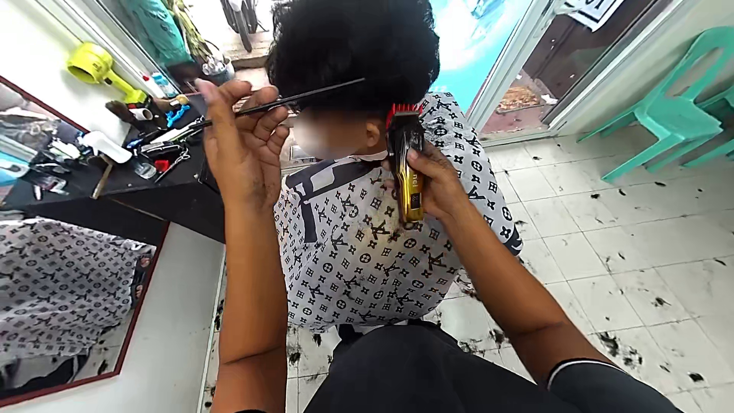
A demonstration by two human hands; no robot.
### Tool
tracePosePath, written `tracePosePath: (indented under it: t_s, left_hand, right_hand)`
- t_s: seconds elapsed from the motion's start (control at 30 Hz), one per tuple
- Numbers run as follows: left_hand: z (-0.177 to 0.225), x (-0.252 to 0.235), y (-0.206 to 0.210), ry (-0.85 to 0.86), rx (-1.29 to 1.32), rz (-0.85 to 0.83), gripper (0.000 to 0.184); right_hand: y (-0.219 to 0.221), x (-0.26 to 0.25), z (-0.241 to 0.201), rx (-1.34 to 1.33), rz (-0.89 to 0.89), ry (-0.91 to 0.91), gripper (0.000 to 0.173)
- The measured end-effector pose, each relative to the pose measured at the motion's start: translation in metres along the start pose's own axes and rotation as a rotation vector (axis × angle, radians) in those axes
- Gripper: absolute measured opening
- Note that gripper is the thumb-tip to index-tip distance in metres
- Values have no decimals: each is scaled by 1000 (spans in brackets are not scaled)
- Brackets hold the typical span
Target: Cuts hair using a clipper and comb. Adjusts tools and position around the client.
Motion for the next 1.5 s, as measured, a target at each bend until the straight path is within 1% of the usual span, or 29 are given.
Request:
tracePosePath:
  t_s: [0.07, 0.1, 0.17, 0.23, 0.27, 0.37, 0.43, 0.5, 0.6, 0.63, 0.67, 0.73, 0.77, 0.8, 0.83, 0.9, 0.93, 0.97, 1.03, 1.07, 1.13, 1.2, 1.27, 1.37, 1.4, 1.43, 1.5]
  left_hand:
    - [3, 10, 14, 45, -32, 35, 49]
    - [1, 14, 24, 70, -37, 46, 47]
    - [-8, 19, 49, 111, -51, 10, 36]
    - [-24, 23, 75, 126, -78, -20, 24]
    - [-32, 24, 86, 121, -100, -23, 21]
    - [-52, 26, 104, 107, -200, 0, 17]
    - [-54, 24, 107, 110, -282, 29, 16]
    - [-53, 22, 108, 98, -374, 56, 18]
    - [-50, 21, 107, 98, -462, 73, 18]
    - [-50, 21, 107, 101, -478, 71, 18]
    - [-50, 20, 107, 104, -486, 70, 18]
    - [-50, 19, 108, 108, -497, 75, 17]
    - [-51, 19, 107, 109, -500, 79, 16]
    - [-52, 18, 106, 109, -501, 83, 16]
    - [-53, 18, 105, 108, -503, 85, 16]
    - [-54, 17, 103, 111, -502, 82, 17]
    - [-53, 16, 102, 113, -501, 79, 17]
    - [-53, 15, 102, 114, -500, 78, 17]
    - [-53, 13, 101, 114, -500, 73, 17]
    - [-53, 13, 102, 118, -499, 66, 16]
    - [-53, 13, 103, 133, -499, 61, 16]
    - [-53, 17, 104, 153, -484, 66, 16]
    - [-55, 22, 102, 175, -454, 47, 16]
    - [-64, 34, 90, 209, -371, 45, 16]
    - [-70, 41, 85, 218, -334, 74, 14]
    - [-78, 52, 81, 209, -294, 115, 14]
    - [-101, 80, 87, 133, -242, 195, 17]
  right_hand:
    - [-31, 3, 3, 202, -98, 183, 40]
    - [-41, 3, 5, 258, -160, 267, 37]
    - [-50, -2, 7, 281, -256, 363, 33]
    - [-55, -15, 4, 254, -299, 374, 31]
    - [-56, -22, 4, 231, -312, 373, 31]
    - [-57, -36, 14, 149, -337, 421, 31]
    - [-56, -42, 20, 116, -361, 443, 29]
    - [-54, -45, 22, 82, -378, 398, 29]
    - [-51, -49, 17, 54, -420, 194, 38]
    - [-50, -48, 17, 43, -428, 165, 39]
    - [-51, -48, 19, 35, -425, 188, 37]
    - [-51, -46, 24, 31, -406, 309, 31]
    - [-51, -46, 25, 27, -404, 340, 30]
    - [-51, -46, 23, 10, -406, 325, 29]
    - [-50, -47, 20, -11, -408, 273, 31]
    - [-48, -46, 14, -57, -417, 167, 37]
    - [-47, -45, 13, -71, -419, 155, 39]
    - [-45, -43, 14, -75, -416, 188, 37]
    - [-43, -41, 19, -48, -408, 308, 28]
    - [-43, -41, 21, -37, -407, 338, 28]
    - [-44, -40, 17, -19, -386, 294, 32]
    - [-47, -34, 9, 10, -394, 227, 40]
    - [-54, -25, 4, 64, -398, 252, 46]
    - [-79, -8, 4, 43, -322, 329, 36]
    - [-92, -4, 3, 0, -303, 319, 36]
    - [-108, 1, 2, -35, -292, 297, 39]
    - [-139, 4, -3, -101, -286, 243, 43]
Point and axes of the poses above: each hand's wrist, its own x-axis away from the middle knuckle, its own y-axis out of the palm, z = x × y, the point moved 6 cm from there along -x, towards the middle knuckle, and after that the axes turned 14 degrees about x, right-handed, at the moved point
